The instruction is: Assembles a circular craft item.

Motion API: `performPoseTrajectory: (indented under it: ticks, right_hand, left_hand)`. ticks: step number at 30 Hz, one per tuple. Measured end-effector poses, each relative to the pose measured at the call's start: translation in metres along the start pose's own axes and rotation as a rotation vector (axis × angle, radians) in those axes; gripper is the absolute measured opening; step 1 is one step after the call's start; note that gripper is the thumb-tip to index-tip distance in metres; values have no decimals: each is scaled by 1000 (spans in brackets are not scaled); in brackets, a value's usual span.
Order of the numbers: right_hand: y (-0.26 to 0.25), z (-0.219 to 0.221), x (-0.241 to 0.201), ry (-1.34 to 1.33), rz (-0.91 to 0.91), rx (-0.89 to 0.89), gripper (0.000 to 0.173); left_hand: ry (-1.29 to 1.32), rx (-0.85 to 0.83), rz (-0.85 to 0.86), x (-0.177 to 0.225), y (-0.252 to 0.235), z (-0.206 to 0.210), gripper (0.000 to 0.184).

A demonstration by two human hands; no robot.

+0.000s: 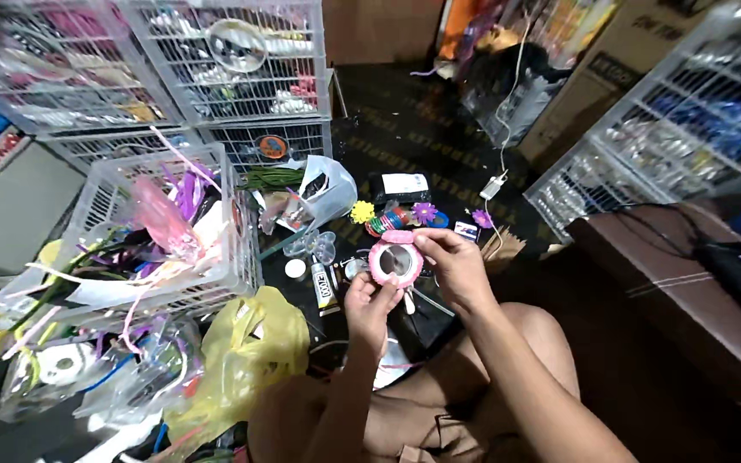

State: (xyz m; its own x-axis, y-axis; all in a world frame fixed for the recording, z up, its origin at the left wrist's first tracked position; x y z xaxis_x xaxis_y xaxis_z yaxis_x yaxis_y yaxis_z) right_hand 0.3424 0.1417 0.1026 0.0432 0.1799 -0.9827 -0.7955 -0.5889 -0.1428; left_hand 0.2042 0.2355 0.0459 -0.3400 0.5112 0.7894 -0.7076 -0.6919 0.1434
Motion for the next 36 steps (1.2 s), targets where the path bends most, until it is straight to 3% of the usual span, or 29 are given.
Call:
performPoseTrajectory:
  ticks: [8, 14, 22, 24, 26, 28, 32, 36]
  right_hand:
    - [3, 33, -24, 322, -236, -234, 16]
    - [6, 37, -39, 473, -347, -386, 16]
    - [13, 31, -40, 525, -373, -410, 14]
    - [13, 27, -37, 544, -368, -396, 15]
    - [10, 22, -31, 567, -314, -370, 14]
    - [7, 18, -24, 548, -222, -343, 11]
    - [6, 18, -27, 502, -166, -322, 10]
    - [13, 23, -42, 503, -267, -302, 11]
  left_hand:
    - [-16, -38, 40, -3, 7, 1, 35]
    - [-145, -137, 2, 2, 8, 6, 25]
    - [-351, -270, 38, 8, 12, 14, 24]
    - [-336, -274, 84, 10, 10, 13, 35]
    - [-281, -299, 125, 13, 7, 12, 68]
    - [-270, -322, 149, 17, 6, 12, 84]
    - [-315, -420, 122, 19, 8, 15, 89]
    - [-493, -401, 349, 30, 12, 14, 95]
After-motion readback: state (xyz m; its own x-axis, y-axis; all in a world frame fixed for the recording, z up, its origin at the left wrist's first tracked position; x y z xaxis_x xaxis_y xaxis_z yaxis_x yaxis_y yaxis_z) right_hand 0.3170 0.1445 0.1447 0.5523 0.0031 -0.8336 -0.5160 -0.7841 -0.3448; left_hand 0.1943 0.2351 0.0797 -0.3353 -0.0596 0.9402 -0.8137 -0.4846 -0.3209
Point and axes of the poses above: each hand's wrist, its own y-axis away from the middle knuckle, its own z-axis out of the palm, x = y × z, the point moved 10 cm from there along -y, towards the middle knuckle, and after that the axes turned 4 degrees about -x, right-handed, at the moved point
